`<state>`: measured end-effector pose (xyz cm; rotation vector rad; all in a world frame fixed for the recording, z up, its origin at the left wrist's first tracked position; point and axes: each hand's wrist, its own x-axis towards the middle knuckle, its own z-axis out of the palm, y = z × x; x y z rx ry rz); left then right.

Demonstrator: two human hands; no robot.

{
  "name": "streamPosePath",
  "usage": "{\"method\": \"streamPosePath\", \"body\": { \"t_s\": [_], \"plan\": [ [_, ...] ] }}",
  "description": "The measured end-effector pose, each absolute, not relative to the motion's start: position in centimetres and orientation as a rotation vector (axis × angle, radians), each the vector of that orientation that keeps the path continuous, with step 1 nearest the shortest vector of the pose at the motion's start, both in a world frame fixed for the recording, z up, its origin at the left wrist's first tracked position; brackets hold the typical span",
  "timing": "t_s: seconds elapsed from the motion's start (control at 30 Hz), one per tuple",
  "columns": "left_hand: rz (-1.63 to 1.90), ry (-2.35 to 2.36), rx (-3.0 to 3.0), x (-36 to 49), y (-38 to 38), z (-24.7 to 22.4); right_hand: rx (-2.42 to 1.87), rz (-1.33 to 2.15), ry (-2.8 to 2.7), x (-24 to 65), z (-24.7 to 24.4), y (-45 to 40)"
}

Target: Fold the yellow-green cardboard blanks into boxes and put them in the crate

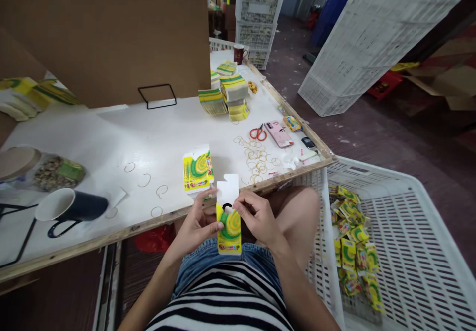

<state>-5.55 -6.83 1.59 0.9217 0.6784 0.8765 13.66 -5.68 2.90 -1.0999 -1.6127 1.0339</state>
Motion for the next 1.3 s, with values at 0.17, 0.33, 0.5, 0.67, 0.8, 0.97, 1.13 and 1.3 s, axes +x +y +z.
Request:
{"method": "streamPosePath", "body": {
  "t_s": [0.17, 0.33, 0.5, 0.67, 0.8, 0.97, 1.13, 1.3],
  "plan": [
    [0.851, 0.702, 0.934, -5.3, -6.8, 1.3, -1.130, 1.042, -1.442, 13.2, 2.0, -5.8],
    [0.935, 0.825, 1.110, -5.0, -6.6, 1.1, -1.194, 0.944, -1.406, 13.7, 2.2, -5.8],
    [0.966, 0.981, 1.286, -4.8, -6.7, 0.6, -1.228, 1.294, -1.497, 13.8, 2.6, -5.9],
    [0.945, 0.911, 1.311, -4.8, -6.8, 0.6, -1.394, 1.140, -1.615, 13.5, 2.1, -5.7],
    [0.955, 0.841, 1.157, -4.7, -6.5, 1.1, -1.471, 0.967, -1.688, 13.1, 2.5, -5.6],
    [1.005, 0.832, 1.021, -4.6, -6.1, 1.3, -1.438, 0.990, -1.702, 12.8, 2.7, -5.8],
    [1.029, 0.797, 1.026, -4.2, -6.2, 1.3, -1.315, 0.947, -1.549, 13.2, 2.0, -5.8],
    [1.042, 0.822, 1.154, -3.0, -6.7, 1.6, -1.217, 1.017, -1.392, 13.9, 2.1, -6.2]
  ]
}}
